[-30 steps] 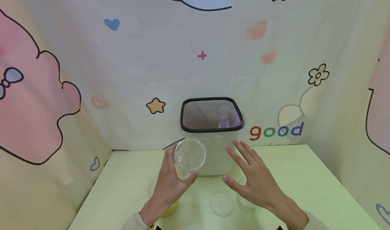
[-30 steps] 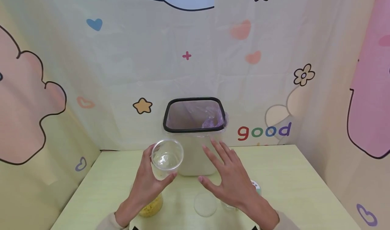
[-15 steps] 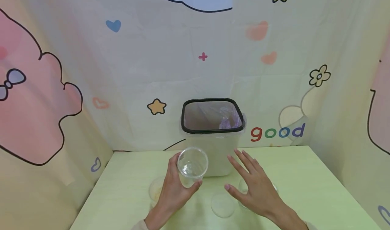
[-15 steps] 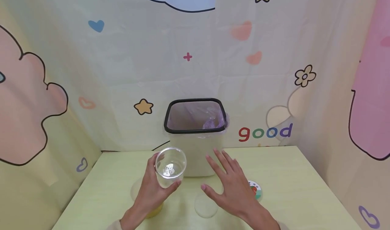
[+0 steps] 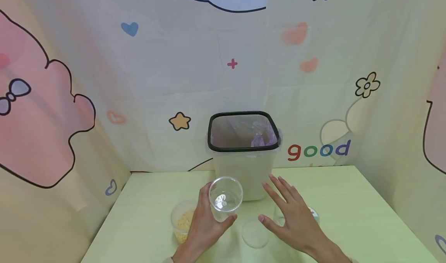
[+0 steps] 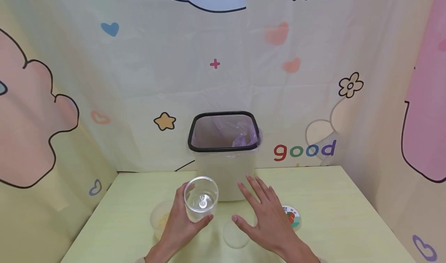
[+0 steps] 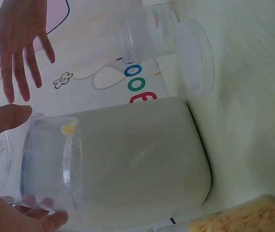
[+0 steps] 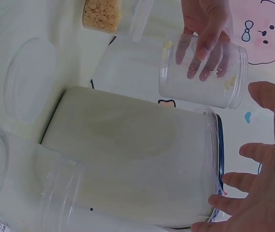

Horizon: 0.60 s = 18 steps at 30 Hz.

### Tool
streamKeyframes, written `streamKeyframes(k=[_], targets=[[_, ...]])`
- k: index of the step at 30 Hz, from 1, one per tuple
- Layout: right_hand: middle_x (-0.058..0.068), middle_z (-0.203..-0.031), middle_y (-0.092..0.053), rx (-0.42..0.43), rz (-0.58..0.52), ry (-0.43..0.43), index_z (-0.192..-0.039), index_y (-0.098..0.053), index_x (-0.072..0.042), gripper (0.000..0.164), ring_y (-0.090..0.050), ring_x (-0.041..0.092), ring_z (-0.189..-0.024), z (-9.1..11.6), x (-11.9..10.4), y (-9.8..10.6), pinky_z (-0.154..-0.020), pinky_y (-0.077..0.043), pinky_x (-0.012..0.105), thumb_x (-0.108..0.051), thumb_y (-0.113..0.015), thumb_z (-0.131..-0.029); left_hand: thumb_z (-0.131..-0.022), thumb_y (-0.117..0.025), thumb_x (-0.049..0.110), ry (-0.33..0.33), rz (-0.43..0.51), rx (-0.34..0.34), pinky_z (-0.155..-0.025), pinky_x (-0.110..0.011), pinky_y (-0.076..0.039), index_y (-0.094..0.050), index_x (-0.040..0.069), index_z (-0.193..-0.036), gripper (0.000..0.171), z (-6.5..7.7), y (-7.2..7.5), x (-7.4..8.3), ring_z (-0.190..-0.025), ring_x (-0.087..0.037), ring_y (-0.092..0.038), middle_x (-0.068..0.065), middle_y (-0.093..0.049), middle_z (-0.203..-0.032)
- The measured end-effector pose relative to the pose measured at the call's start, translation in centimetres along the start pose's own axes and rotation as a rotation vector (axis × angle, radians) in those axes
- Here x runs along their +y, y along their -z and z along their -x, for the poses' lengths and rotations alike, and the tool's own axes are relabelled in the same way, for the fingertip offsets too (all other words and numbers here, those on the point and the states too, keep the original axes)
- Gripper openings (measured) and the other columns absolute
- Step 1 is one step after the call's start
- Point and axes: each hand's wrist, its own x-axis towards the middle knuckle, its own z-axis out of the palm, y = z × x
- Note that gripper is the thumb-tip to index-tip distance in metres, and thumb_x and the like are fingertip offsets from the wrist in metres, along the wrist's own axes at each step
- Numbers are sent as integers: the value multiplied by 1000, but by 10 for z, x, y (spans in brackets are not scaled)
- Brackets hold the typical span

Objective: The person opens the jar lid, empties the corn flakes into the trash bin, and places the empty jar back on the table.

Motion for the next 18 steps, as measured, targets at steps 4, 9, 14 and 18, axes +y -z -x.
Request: streamKeyframes(k=[4,9,14,18], targets=[[-3,-162,-29,-4,-4,-5,-152,-37,-29,79,-29,26,-147,3,0,-2,-114,-28,56,-49,-71,-83,-67,-89,31,27,-11,-9,-94,-45,-53,-28,12,-147,102,4,-4,-2,-120,-26,-59,-8,-50,-138],[-1,-161,-32,-8,-7,-14,-152,-37,-30,80,-30,28,-146,6,1,-6,-110,-32,60,-49,-72,-82,-65,-90,31,32,-15,-5,-97,-45,-52,-30,11,-146,103,7,-10,-5,-121,-25,-56,-9,-50,-135],[-4,-161,-30,-3,6,-16,-152,-35,-32,81,-32,28,-145,9,2,-7,-108,-34,60,-49,-72,-82,-65,-90,29,61,9,-22,-98,-46,-51,-30,11,-146,103,8,-16,-8,-122,-24,-57,-8,-51,-137],[-4,-161,-30,9,18,8,-152,-35,-31,81,-33,28,-144,10,2,-9,-107,-36,60,-49,-72,-82,-64,-90,27,97,28,-32,-99,-46,-50,-30,11,-147,103,9,-20,-10,-122,-24,-57,-7,-51,-138]])
